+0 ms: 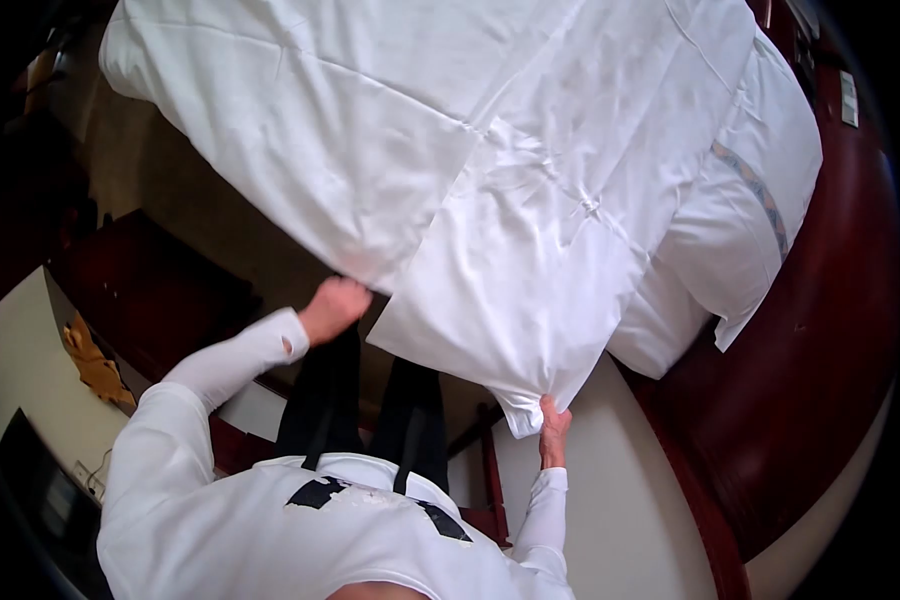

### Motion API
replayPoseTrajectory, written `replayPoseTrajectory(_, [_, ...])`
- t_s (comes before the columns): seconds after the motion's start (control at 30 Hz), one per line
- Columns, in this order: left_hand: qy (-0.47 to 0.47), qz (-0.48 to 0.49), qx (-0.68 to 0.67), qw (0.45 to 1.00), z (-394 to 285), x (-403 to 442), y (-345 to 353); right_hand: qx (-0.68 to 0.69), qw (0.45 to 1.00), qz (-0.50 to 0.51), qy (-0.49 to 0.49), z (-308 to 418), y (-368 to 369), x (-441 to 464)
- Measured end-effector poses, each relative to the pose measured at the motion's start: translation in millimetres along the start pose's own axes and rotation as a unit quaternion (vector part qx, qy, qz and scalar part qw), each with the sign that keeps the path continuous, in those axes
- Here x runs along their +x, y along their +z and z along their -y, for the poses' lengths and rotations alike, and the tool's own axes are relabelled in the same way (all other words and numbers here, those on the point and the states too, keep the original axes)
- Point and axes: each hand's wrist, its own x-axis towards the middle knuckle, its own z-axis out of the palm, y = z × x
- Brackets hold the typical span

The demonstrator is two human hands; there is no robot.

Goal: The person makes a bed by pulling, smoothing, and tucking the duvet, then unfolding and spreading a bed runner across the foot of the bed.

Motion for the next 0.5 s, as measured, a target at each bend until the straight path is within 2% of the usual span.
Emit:
replayPoseTrajectory(0.03, [0.032,0.113,0.021,0.993,-7,-55,55,-0.013,1.000,-0.002,0.013,3,-2,-1])
replayPoseTrajectory(0.07, [-0.059,0.338,-0.011,0.939,-7,-113,113,-0.032,0.999,-0.010,-0.006,5,-3,-2])
replayPoseTrajectory(0.1, [-0.132,0.304,-0.002,0.943,3,-156,149,-0.042,0.999,-0.019,-0.028,3,4,3])
replayPoseTrajectory(0.17, [-0.276,0.208,-0.100,0.933,6,-77,63,-0.006,1.000,-0.008,-0.028,5,12,1])
replayPoseTrajectory(0.2, [-0.245,0.013,-0.139,0.959,14,-45,46,-0.010,1.000,0.001,-0.001,5,10,-1])
replayPoseTrajectory(0.23, [-0.209,-0.143,-0.198,0.947,19,2,10,-0.001,1.000,0.012,0.011,4,16,7])
replayPoseTrajectory(0.3, [-0.172,-0.269,-0.235,0.918,27,79,-32,-0.005,0.999,-0.015,-0.035,-2,24,12])
replayPoseTrajectory(0.37, [-0.221,-0.261,-0.511,0.788,28,133,-48,-0.050,0.998,-0.022,-0.020,-1,25,10])
replayPoseTrajectory(0.4, [-0.263,-0.199,-0.611,0.720,37,143,-9,-0.055,0.997,-0.037,-0.034,0,26,7])
replayPoseTrajectory(0.43, [-0.264,-0.089,-0.610,0.741,37,135,36,-0.064,0.997,-0.032,-0.042,-1,24,4])
replayPoseTrajectory(0.47, [-0.193,-0.055,-0.678,0.707,21,121,73,-0.063,0.997,-0.037,-0.040,-10,22,7])
replayPoseTrajectory(0.5, [-0.154,0.033,-0.547,0.822,16,96,94,-0.062,0.997,-0.043,-0.036,-18,20,10])
